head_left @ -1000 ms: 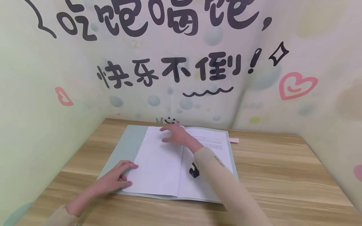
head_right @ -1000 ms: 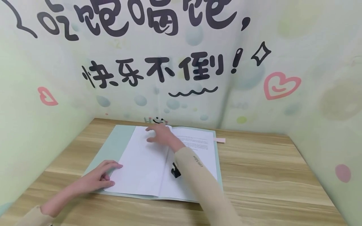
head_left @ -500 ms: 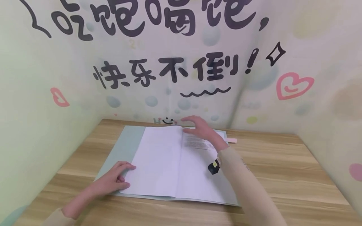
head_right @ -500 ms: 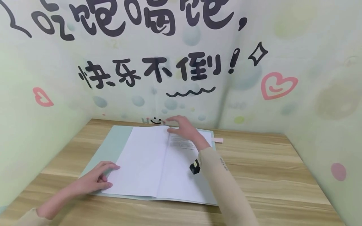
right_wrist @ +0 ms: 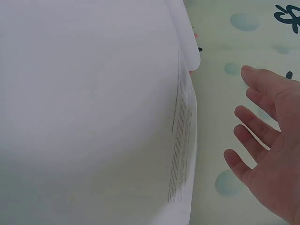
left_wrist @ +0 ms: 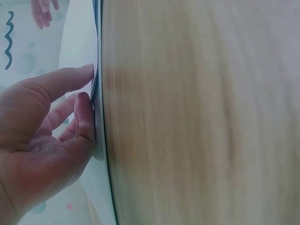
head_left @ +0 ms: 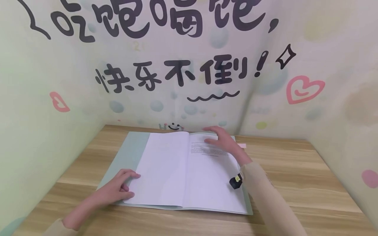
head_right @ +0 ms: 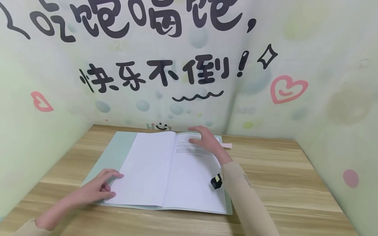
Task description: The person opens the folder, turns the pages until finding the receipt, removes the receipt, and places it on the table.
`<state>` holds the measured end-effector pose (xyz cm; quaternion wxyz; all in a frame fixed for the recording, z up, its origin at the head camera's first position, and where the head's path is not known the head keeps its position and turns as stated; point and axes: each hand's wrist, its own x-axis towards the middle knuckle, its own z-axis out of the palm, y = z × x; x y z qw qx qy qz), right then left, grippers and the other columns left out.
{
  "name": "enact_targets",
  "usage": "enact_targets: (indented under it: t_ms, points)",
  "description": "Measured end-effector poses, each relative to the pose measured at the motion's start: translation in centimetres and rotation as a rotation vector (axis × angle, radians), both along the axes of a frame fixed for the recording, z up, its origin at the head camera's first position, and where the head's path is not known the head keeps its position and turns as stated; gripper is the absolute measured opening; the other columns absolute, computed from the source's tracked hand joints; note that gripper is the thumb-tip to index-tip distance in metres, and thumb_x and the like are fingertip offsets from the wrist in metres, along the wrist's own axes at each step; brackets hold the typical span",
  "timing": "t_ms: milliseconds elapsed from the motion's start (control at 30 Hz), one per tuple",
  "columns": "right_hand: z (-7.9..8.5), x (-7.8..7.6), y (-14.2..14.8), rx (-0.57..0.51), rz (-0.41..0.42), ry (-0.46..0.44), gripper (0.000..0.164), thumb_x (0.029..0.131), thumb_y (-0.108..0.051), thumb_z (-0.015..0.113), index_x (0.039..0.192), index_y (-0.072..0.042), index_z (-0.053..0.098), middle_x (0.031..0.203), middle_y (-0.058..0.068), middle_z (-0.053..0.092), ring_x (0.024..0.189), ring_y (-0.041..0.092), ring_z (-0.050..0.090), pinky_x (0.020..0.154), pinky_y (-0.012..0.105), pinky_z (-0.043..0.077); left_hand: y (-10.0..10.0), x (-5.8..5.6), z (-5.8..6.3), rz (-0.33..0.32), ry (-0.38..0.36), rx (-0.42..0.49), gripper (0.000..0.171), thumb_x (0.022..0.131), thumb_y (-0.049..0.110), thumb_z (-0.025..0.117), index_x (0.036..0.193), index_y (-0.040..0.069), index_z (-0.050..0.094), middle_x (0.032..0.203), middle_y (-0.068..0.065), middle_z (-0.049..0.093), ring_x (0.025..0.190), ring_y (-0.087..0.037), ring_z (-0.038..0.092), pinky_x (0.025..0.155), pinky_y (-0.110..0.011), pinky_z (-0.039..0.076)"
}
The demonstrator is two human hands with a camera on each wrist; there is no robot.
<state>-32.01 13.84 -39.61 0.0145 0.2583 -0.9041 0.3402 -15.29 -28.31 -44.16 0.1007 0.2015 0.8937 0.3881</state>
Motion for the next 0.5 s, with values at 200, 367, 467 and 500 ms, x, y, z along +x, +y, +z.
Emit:
enact_targets:
  t_ms: [200,367,467,500]
  points:
    - [-0.9,0.3,2.1,-0.043,-0.031,-0.047,0.053,0.092,-0.022,0.07,0.141,-0.01,0.053,0.146,0.009,0.053,0.141,0.031,0.042,0.114,0.055,0.035,0.1,0.0,-0.1,-0.001,0.001,0.011,0.054,0.085,0.017,0.075,0.134,0.005,0.053,0.141,-0.026,0.036,0.083,-0.001,0.049,0.072,-0.017,0.049]
    - [-1.5,0.6,4.1,-0.074,-0.069,-0.114,0.055,0.093,-0.019,0.068,0.143,-0.008,0.049,0.148,0.012,0.05,0.141,0.035,0.04,0.113,0.06,0.034,0.1,0.0,-0.2,0.002,-0.004,0.012,0.054,0.085,0.015,0.075,0.133,0.006,0.053,0.141,-0.026,0.036,0.083,-0.002,0.05,0.072,-0.018,0.049]
    - [-1.9,0.7,5.2,-0.085,-0.079,-0.125,0.056,0.093,-0.018,0.068,0.143,-0.005,0.048,0.147,0.018,0.049,0.138,0.039,0.04,0.111,0.062,0.034,0.0,0.0,-0.1,0.006,-0.009,0.011,0.055,0.084,0.015,0.075,0.133,0.005,0.053,0.141,-0.026,0.036,0.084,-0.003,0.05,0.072,-0.018,0.05]
    - [-2.0,0.7,5.6,-0.088,-0.085,-0.13,0.056,0.093,-0.017,0.067,0.143,-0.003,0.047,0.146,0.02,0.049,0.137,0.04,0.04,0.111,0.062,0.034,0.0,0.0,-0.1,0.007,-0.011,0.011,0.055,0.084,0.015,0.075,0.133,0.005,0.053,0.141,-0.026,0.036,0.084,-0.003,0.05,0.072,-0.018,0.05]
